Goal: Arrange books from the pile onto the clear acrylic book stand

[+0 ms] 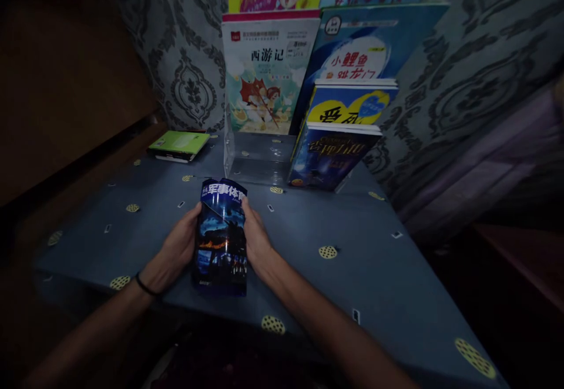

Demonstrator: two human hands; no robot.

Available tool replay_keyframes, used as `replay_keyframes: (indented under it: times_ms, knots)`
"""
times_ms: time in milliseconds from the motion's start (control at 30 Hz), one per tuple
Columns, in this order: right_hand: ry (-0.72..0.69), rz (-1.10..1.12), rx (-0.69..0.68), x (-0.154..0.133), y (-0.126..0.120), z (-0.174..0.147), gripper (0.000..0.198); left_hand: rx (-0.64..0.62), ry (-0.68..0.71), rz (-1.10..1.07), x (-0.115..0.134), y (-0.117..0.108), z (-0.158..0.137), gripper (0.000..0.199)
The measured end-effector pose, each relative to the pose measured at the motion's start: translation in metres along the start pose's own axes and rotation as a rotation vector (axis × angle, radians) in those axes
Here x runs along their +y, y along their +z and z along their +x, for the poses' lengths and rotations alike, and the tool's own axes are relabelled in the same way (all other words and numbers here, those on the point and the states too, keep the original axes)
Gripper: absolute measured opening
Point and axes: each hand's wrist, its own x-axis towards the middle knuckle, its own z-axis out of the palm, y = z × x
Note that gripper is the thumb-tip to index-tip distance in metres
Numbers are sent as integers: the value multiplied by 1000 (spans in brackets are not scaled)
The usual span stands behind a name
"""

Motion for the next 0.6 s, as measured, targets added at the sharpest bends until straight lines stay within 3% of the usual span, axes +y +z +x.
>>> replay_keyframes:
  times_ms: [67, 167, 233, 433, 600]
  knots:
    - [-14, 2, 60, -5, -1, -3, 51, -8, 12, 19, -1, -3, 0, 24]
    - [-148, -96, 141, -13, -3, -8, 46, -3, 101, 96, 3, -7, -1, 29]
    - [-213, -156, 132, -17, -4, -8, 46, -19, 161, 145, 8, -6, -2, 35]
    - [-343, -298, -138, -46, -5, -2, 45, -187, 278, 254, 34, 3, -2, 47]
    - [-688, -714, -326, -96, -7, -13, 26, -396, 634, 512, 71, -2, 2, 37]
